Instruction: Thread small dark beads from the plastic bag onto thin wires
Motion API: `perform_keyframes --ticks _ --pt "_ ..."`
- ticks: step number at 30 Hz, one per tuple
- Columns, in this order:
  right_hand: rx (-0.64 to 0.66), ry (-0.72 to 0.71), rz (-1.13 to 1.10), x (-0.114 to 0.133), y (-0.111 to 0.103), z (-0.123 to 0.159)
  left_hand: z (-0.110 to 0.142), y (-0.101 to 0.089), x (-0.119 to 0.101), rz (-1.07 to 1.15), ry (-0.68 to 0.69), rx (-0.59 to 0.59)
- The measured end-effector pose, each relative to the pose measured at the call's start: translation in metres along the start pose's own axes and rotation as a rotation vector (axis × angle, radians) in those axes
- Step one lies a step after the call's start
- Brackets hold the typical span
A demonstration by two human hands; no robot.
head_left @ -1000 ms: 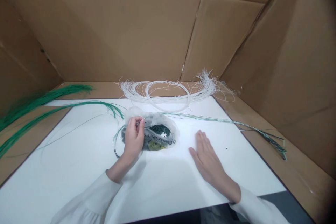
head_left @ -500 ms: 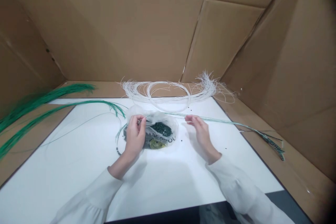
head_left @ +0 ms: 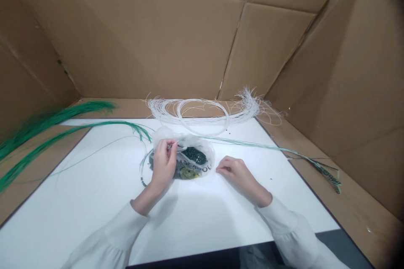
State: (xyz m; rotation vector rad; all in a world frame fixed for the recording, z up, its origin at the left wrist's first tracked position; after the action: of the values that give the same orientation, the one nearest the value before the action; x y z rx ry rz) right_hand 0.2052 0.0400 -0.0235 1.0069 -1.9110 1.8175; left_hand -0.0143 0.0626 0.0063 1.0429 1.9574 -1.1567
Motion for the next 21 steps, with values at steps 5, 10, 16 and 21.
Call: perform_keyframes --ticks 5,10,16,21 --pt "-0.076 0.006 -0.285 0.037 -0.014 -0.012 0.006 0.001 -0.015 -0.046 0.137 0.025" --pt "-0.124 0.009 -0.82 0.065 -0.001 -0.036 0.016 -0.003 -0.038 -0.107 0.442 -0.023" --pt "-0.187 0.034 -1.019 0.065 0.013 -0.032 0.021 -0.008 -0.051 -0.1 0.549 -0.095" --pt "-0.187 0.021 -1.059 0.062 0.012 -0.025 0.026 -0.006 -0.055 -0.087 0.587 -0.071"
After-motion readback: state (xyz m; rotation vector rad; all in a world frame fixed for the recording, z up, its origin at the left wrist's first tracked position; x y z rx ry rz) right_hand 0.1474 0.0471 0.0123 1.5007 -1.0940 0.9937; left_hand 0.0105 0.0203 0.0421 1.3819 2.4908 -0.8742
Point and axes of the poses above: each hand's wrist, its own z-axis away from the middle knuckle, its own y-axis out of the palm, x = y × z, the point moved 7 cm from there along -z, towards the middle knuckle, and after that the axes turned 1 degree about -z, right-handed, at the moved point
